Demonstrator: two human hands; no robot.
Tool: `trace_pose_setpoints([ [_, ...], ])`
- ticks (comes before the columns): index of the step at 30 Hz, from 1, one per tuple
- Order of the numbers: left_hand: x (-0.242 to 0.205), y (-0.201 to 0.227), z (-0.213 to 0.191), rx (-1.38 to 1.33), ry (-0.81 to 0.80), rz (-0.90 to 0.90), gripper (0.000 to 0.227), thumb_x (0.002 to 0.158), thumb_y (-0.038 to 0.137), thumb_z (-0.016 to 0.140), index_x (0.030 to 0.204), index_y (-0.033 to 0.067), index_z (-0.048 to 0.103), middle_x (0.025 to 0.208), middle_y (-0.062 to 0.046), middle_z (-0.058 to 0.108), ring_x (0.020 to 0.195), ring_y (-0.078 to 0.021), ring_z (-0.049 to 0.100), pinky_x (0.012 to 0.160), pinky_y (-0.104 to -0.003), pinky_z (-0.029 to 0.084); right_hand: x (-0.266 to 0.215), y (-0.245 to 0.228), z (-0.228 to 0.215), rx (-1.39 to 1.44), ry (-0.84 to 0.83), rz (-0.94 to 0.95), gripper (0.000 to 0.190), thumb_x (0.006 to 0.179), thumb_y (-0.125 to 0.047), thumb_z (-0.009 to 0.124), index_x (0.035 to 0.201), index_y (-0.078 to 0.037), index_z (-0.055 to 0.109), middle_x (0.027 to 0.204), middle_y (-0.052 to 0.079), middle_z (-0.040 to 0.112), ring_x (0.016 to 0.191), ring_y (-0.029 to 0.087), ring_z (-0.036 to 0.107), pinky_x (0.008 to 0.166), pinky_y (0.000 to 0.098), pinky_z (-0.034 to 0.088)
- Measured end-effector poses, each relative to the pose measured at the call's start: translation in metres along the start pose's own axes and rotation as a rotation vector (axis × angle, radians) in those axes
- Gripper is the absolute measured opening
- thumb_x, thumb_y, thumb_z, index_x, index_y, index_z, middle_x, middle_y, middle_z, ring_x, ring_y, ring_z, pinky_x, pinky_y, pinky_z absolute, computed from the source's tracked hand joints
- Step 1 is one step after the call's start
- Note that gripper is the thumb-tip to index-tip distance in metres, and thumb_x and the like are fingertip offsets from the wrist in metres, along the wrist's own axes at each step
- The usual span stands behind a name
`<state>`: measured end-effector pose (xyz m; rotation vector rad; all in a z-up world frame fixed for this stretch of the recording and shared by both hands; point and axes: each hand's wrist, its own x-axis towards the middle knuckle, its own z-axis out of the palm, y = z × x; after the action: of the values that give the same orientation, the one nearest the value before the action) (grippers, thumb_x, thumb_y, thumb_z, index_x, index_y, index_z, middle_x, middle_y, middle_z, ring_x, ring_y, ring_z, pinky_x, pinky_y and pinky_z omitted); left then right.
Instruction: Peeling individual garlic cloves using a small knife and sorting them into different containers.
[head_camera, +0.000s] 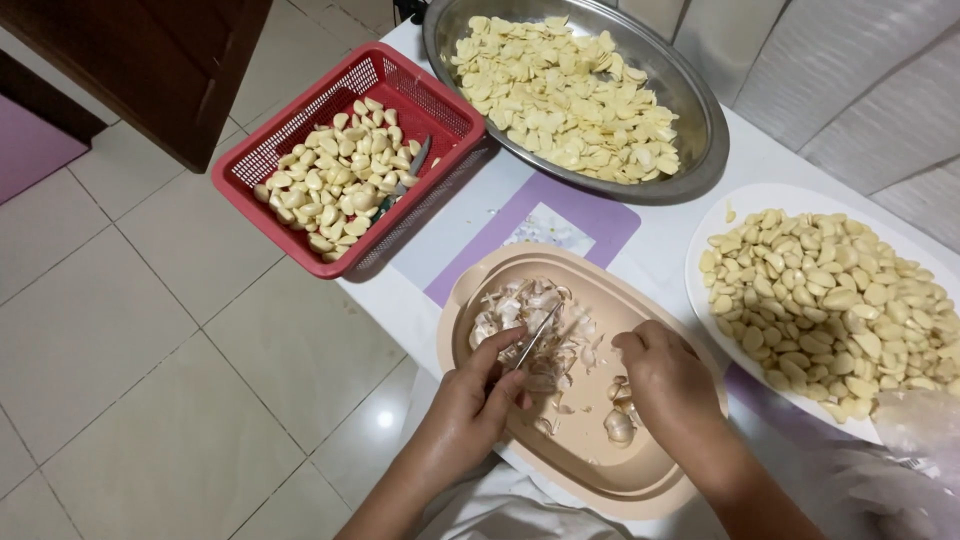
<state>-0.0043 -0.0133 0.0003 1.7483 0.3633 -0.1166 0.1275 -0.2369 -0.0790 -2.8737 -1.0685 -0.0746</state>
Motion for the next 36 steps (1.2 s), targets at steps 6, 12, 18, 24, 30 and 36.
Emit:
trace_pose_setpoints([
  [6, -0.005, 0.006, 0.019, -0.101, -0.122, 0.145, 0.044, 0.100, 0.006, 0.049, 0.144, 0.0055, 0.052, 0.082, -0.005, 0.071, 0.065, -0.0120, 0.066, 0.052, -0.021, 0.057, 0.010, -0.025, -0.063, 1.203, -0.190, 0.635, 0.032, 0.091, -0.004, 0.069, 0.122, -0.001, 0.073, 0.088, 0.013, 0.076, 0.069, 0.017, 0.065, 0.059, 0.0281, 0.053],
  [12, -0.012, 0.010, 0.031, -0.050, -0.075, 0.313, 0.047, 0.098, 0.008, 0.056, 0.144, 0.0051, 0.051, 0.101, -0.009, 0.072, 0.073, -0.0138, 0.065, 0.064, -0.026, 0.052, -0.010, -0.046, -0.025, 2.140, 0.118, 0.618, 0.031, 0.091, 0.004, 0.064, 0.122, 0.008, 0.066, 0.104, 0.022, 0.071, 0.091, 0.022, 0.068, 0.080, 0.0289, 0.058],
  [18, -0.013, 0.010, 0.032, -0.056, -0.063, 0.360, 0.046, 0.096, 0.003, 0.056, 0.142, 0.0028, 0.054, 0.109, -0.011, 0.072, 0.076, -0.0145, 0.065, 0.064, -0.026, 0.053, -0.016, -0.056, -0.024, 2.176, 0.150, 0.572, 0.032, 0.095, -0.001, 0.063, 0.126, 0.005, 0.066, 0.106, 0.019, 0.071, 0.087, 0.018, 0.065, 0.070, 0.0275, 0.054],
  [24, -0.012, 0.003, 0.039, -0.112, -0.015, 0.365, 0.041, 0.095, 0.001, 0.058, 0.135, 0.0019, 0.060, 0.119, -0.013, 0.072, 0.078, -0.0131, 0.064, 0.066, -0.024, 0.053, -0.022, -0.063, -0.010, 2.280, 0.260, 0.749, 0.041, 0.092, 0.004, 0.059, 0.133, 0.000, 0.060, 0.125, 0.021, 0.067, 0.108, 0.026, 0.065, 0.086, 0.0319, 0.056],
  [30, -0.010, 0.002, 0.041, 0.084, 0.080, 0.494, 0.037, 0.092, 0.000, 0.060, 0.129, -0.0016, 0.062, 0.120, -0.017, 0.074, 0.097, -0.0249, 0.075, 0.079, -0.031, 0.061, -0.022, -0.072, -0.006, 2.306, 0.272, 0.842, 0.052, 0.093, -0.001, 0.058, 0.143, 0.006, 0.048, 0.131, 0.019, 0.062, 0.106, 0.018, 0.063, 0.088, 0.0269, 0.054],
  [36, -0.009, 0.003, 0.041, 0.162, 0.122, 0.534, 0.032, 0.092, 0.000, 0.060, 0.124, -0.0033, 0.063, 0.119, -0.018, 0.073, 0.095, -0.0259, 0.076, 0.077, -0.031, 0.062, -0.021, -0.084, -0.021, 2.280, 0.318, 0.898, 0.052, 0.093, 0.001, 0.055, 0.145, 0.003, 0.049, 0.127, 0.019, 0.060, 0.110, 0.021, 0.060, 0.093, 0.0297, 0.052],
])
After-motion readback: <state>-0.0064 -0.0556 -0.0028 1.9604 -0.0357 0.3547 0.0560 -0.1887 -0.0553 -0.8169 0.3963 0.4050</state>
